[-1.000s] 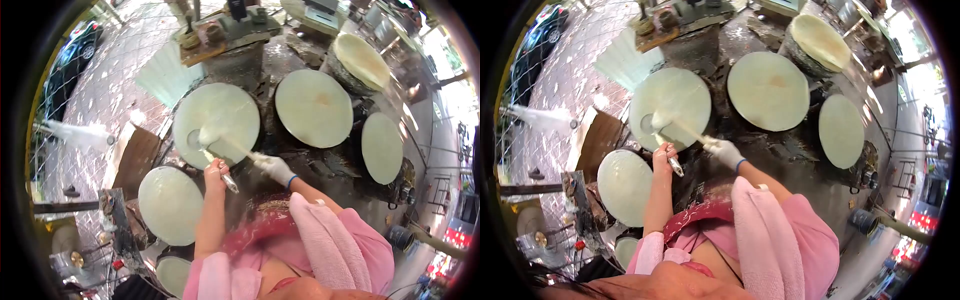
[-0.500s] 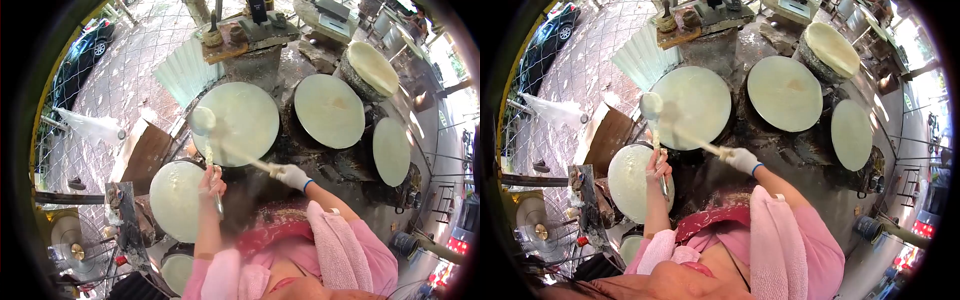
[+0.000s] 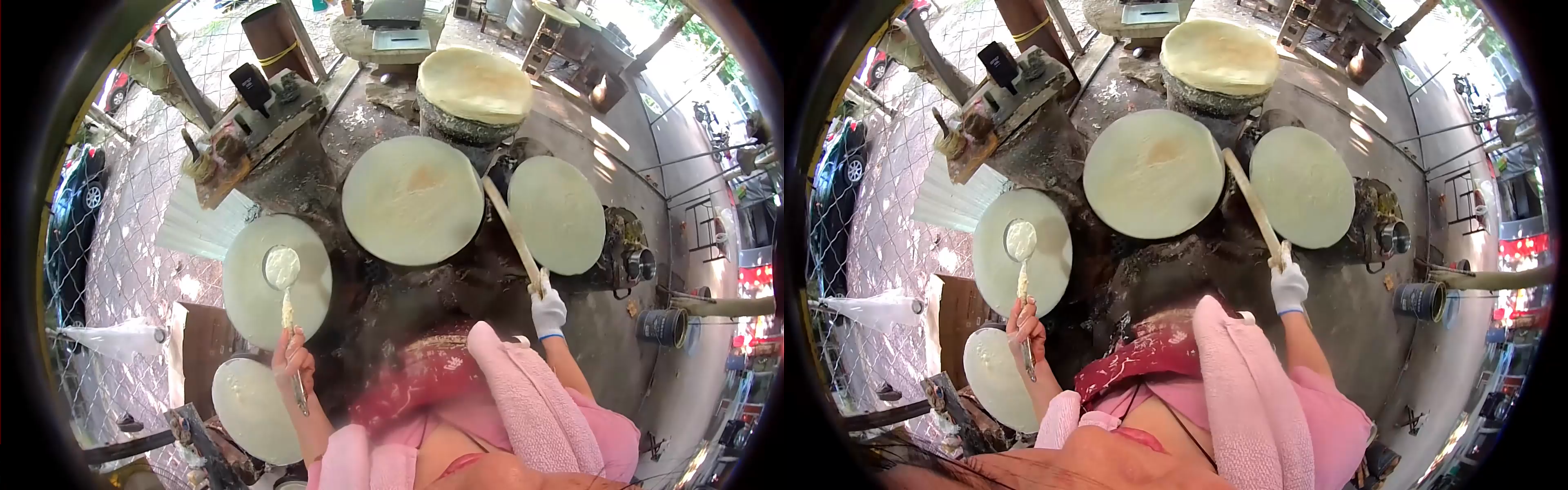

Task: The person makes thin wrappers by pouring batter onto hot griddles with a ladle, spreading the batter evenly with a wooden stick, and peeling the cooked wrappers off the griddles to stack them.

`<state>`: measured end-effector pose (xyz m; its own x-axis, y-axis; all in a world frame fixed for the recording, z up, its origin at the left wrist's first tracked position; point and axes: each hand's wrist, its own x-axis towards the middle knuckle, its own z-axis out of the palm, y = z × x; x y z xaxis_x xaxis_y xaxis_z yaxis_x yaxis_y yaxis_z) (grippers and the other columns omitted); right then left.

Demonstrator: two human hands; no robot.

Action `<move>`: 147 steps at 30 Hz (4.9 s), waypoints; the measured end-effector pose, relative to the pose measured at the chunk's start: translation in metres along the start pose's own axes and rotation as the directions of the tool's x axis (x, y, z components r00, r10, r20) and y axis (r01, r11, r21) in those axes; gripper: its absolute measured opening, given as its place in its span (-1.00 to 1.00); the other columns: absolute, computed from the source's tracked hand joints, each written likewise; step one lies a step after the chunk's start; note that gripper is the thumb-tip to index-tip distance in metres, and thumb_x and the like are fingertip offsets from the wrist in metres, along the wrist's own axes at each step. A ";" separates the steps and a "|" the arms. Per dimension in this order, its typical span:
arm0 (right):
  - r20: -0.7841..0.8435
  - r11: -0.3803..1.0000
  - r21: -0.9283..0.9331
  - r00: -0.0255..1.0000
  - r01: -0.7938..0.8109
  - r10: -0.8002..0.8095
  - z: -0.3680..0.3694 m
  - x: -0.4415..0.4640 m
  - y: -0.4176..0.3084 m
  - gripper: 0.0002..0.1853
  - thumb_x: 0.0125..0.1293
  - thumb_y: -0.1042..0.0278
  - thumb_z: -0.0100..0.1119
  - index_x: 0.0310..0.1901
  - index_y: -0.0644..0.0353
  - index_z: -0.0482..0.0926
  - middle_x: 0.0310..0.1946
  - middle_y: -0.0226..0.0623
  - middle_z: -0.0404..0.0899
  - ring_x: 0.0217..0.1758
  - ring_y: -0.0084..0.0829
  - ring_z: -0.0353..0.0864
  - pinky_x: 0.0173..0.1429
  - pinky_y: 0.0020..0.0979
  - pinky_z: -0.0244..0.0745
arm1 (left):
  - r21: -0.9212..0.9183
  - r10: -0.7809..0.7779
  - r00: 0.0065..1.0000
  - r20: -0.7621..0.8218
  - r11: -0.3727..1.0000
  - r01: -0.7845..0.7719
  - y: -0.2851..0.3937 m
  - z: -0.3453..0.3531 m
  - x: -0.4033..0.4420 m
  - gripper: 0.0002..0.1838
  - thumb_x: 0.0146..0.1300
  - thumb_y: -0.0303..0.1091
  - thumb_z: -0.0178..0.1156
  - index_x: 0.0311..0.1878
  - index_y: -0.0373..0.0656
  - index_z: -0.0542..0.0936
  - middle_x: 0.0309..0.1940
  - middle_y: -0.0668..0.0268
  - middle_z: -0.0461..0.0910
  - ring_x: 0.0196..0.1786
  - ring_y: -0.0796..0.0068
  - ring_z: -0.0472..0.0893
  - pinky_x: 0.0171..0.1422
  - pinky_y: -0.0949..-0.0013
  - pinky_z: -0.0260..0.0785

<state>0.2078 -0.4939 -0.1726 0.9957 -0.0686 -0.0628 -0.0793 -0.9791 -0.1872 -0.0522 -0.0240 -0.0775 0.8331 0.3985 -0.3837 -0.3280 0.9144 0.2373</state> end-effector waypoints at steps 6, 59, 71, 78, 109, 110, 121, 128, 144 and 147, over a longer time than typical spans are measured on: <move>-0.005 0.961 0.135 0.970 0.242 -0.244 0.028 0.102 -0.002 -0.41 0.33 -0.05 0.21 0.39 -0.30 0.41 -0.35 -0.07 0.63 -0.33 0.02 0.66 -0.23 -0.01 0.54 | -0.196 0.004 0.989 0.150 0.980 0.025 -0.059 0.055 0.023 -0.57 0.63 -0.22 -0.32 0.13 -0.51 0.26 -0.48 0.34 0.36 -0.72 0.65 0.40 -0.55 0.50 0.05; 0.118 0.124 0.991 -0.786 0.053 -0.607 -0.192 -0.637 -0.401 -0.65 0.12 0.38 0.41 -0.09 0.38 0.61 -0.36 -0.27 0.68 -0.41 -0.51 0.66 -0.31 -0.49 0.58 | 0.230 0.557 -0.308 -0.771 -0.207 -0.951 -0.485 -0.137 -0.558 -0.67 0.56 -0.17 -0.06 0.01 -0.30 0.45 -0.63 0.47 0.34 -0.88 0.64 0.14 -0.82 0.53 -0.04; 0.338 0.131 0.941 -0.874 0.312 -0.350 0.169 -0.854 -0.438 -0.54 0.08 0.40 0.48 0.05 0.27 0.65 -0.25 -0.41 0.71 -0.26 -0.56 0.63 -0.07 -0.45 0.55 | 0.366 0.039 -0.460 -0.887 -0.548 -0.752 -0.388 -0.067 -0.499 -0.68 0.57 -0.20 -0.07 0.02 -0.32 0.43 -0.60 0.51 0.31 -0.86 0.67 0.16 -0.79 0.56 -0.04; 0.287 -0.575 0.695 -0.900 0.431 -0.327 0.145 -0.868 -0.455 -0.07 -0.08 -0.03 0.54 0.39 -0.06 0.38 -0.10 -0.05 0.70 -0.03 -0.15 0.70 0.06 -0.23 0.55 | 0.336 0.001 -0.443 -0.897 -0.650 -0.682 -0.355 -0.066 -0.501 -0.69 0.57 -0.22 -0.07 0.03 -0.34 0.40 -0.59 0.48 0.31 -0.85 0.67 0.16 -0.79 0.56 -0.04; -0.107 -0.829 0.495 -0.965 -0.261 0.240 -0.205 -1.110 -0.274 -0.59 -0.01 0.29 0.32 -0.10 0.33 0.64 -0.39 -0.05 0.67 -0.35 -0.23 0.69 -0.18 -0.27 0.59 | 0.493 -0.187 -0.538 -0.822 -0.707 -0.507 -0.511 -0.094 -0.545 -0.75 0.52 -0.34 -0.01 -0.02 -0.41 0.44 -0.51 0.38 0.38 -0.78 0.74 0.16 -0.77 0.64 -0.02; -0.268 -0.810 0.432 -0.914 -0.397 0.305 -0.199 -1.125 -0.257 -0.61 0.04 0.28 0.29 -0.08 0.28 0.64 -0.36 -0.03 0.67 -0.31 -0.16 0.69 -0.15 -0.23 0.59 | 0.470 -0.163 -0.556 -0.815 -0.748 -0.469 -0.518 -0.098 -0.536 -0.73 0.53 -0.34 -0.04 -0.02 -0.42 0.44 -0.52 0.37 0.39 -0.79 0.72 0.16 -0.77 0.63 -0.03; -0.308 -0.802 0.140 -0.796 -0.580 0.522 0.058 -1.151 -0.045 -0.74 0.38 0.33 -0.06 0.07 0.06 0.44 -0.25 -0.15 0.65 -0.23 -0.08 0.71 -0.24 -0.05 0.59 | 0.529 -0.287 -0.583 -0.760 -0.795 -0.298 -0.495 -0.055 -0.499 -0.63 0.60 -0.27 -0.19 0.07 -0.46 0.42 -0.54 0.37 0.39 -0.83 0.62 0.22 -0.72 0.53 0.06; -0.064 -0.871 0.154 -0.884 -0.467 0.462 0.118 -1.139 -0.025 -0.71 0.38 0.20 0.04 0.07 0.04 0.50 -0.17 -0.15 0.69 -0.14 -0.14 0.74 -0.13 -0.07 0.63 | 0.584 -0.347 -0.549 -0.760 -0.736 -0.342 -0.531 -0.047 -0.495 -0.68 0.57 -0.26 -0.10 -0.02 -0.38 0.47 -0.62 0.45 0.36 -0.86 0.65 0.21 -0.80 0.55 0.00; 0.086 -0.771 0.633 -0.984 -0.068 0.158 0.003 -0.794 0.023 -0.36 0.34 0.39 0.20 0.46 -0.05 0.31 0.26 -0.15 0.53 0.04 -0.22 0.69 0.00 -0.24 0.57 | 0.024 -0.052 -0.690 -0.722 0.995 -0.100 -0.845 -0.232 -0.592 -0.79 0.35 -0.28 0.14 -0.08 -0.22 0.54 -0.45 0.14 0.60 -0.41 0.16 0.65 -0.39 0.09 0.46; 0.190 -0.518 0.845 -0.980 0.129 0.066 0.007 -0.680 0.071 -0.33 0.26 0.55 0.26 0.43 0.18 0.34 0.35 -0.22 0.48 0.14 -0.58 0.62 0.10 -0.45 0.52 | 0.154 0.420 -0.581 -0.697 0.879 0.451 -0.936 -0.340 -0.623 -0.80 0.28 -0.39 0.11 -0.08 -0.24 0.57 -0.44 0.05 0.63 -0.41 0.03 0.65 -0.31 0.04 0.50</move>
<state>-0.4748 -0.5152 -0.1501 -0.9898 0.0387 -0.1369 0.1282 0.6606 -0.7397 -0.4154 -1.1033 -0.3642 -0.9323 0.2029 -0.2995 0.1562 0.9725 0.1726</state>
